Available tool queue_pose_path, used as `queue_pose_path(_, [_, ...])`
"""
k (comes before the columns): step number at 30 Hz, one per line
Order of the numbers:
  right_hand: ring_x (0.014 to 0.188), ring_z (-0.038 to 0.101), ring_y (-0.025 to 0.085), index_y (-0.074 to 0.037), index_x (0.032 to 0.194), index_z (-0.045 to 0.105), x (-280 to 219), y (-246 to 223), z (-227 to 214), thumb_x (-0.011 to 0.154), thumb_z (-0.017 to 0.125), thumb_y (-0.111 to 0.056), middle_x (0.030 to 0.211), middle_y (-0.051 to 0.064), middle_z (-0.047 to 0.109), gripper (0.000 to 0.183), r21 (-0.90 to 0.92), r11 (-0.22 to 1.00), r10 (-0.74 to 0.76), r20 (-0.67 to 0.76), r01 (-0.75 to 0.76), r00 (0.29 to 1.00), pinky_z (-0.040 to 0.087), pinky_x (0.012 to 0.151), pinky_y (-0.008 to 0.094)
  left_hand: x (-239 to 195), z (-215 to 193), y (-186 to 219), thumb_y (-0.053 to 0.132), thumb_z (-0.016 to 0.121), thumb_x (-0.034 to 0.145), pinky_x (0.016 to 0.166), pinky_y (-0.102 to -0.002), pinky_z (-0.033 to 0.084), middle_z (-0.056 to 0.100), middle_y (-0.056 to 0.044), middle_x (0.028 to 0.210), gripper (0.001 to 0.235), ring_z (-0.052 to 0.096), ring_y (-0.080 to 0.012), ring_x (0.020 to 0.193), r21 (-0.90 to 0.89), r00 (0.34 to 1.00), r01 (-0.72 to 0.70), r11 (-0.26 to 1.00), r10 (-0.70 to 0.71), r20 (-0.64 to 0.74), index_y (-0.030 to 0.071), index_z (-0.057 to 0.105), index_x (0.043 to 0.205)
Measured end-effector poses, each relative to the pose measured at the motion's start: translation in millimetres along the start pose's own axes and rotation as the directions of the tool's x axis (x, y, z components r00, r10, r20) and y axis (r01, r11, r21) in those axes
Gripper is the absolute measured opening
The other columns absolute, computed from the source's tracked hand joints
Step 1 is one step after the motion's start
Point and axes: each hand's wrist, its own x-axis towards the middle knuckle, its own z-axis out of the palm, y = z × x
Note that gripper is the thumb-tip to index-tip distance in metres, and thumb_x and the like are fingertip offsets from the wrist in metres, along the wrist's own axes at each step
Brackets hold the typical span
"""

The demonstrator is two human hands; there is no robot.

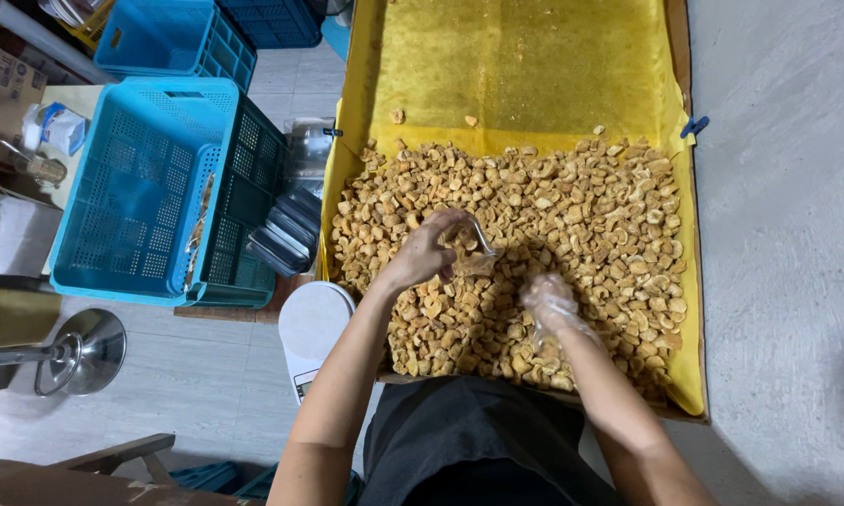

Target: The person fills small silver and clear plastic bags with snacks by hand and using a small scoop, weighs each bag on a digital scale, and places the filled bags into a blue crate.

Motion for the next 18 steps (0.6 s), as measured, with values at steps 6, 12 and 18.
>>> queue_pose_path(6, [0.106,0.069,0.018,-0.02,0.113,0.073,-71.7,-21.4,-107.0,0.084,0.069,-0.026,0.126,0.006,0.071,0.03,0.991,0.136,-0.007,0.005,-0.004,1.0,0.062,0.076,0.031,14.9,6.1,-10.6,-0.011,0.056,0.078,0.074,-0.03,0.051,0.03,-0.018,0.157,0.074,0.054,-0.0328,0.115,0.146,0.989,-0.147,0.978,0.145,0.027,0.002,0.039,0.149])
queue_pose_path(12, [0.121,0.064,0.027,-0.012,0.12,0.071,-99.4,-60.1,-157.9,0.094,0.069,-0.025,0.133,0.014,0.067,0.029,0.949,-0.179,-0.424,-0.313,0.26,0.85,0.058,0.091,0.041,19.6,18.7,12.8,-0.008,0.055,0.077,0.062,-0.028,0.066,0.038,-0.02,0.147,0.071,0.06,-0.0248,0.111,-0.09,0.994,-0.073,0.993,0.08,0.074,0.002,0.04,0.146])
queue_pose_path(18, [0.121,0.064,0.025,-0.013,0.112,0.073,-96.2,-101.5,-192.0,0.081,0.073,-0.022,0.135,0.009,0.065,0.032,0.612,0.664,-0.414,-0.177,0.429,0.893,0.05,0.103,0.035,18.5,25.0,20.4,-0.005,0.06,0.08,0.056,-0.027,0.057,0.047,-0.021,0.137,0.067,0.06,-0.0235,0.081,-0.18,0.997,-0.013,0.984,0.026,0.073,0.003,0.042,0.145])
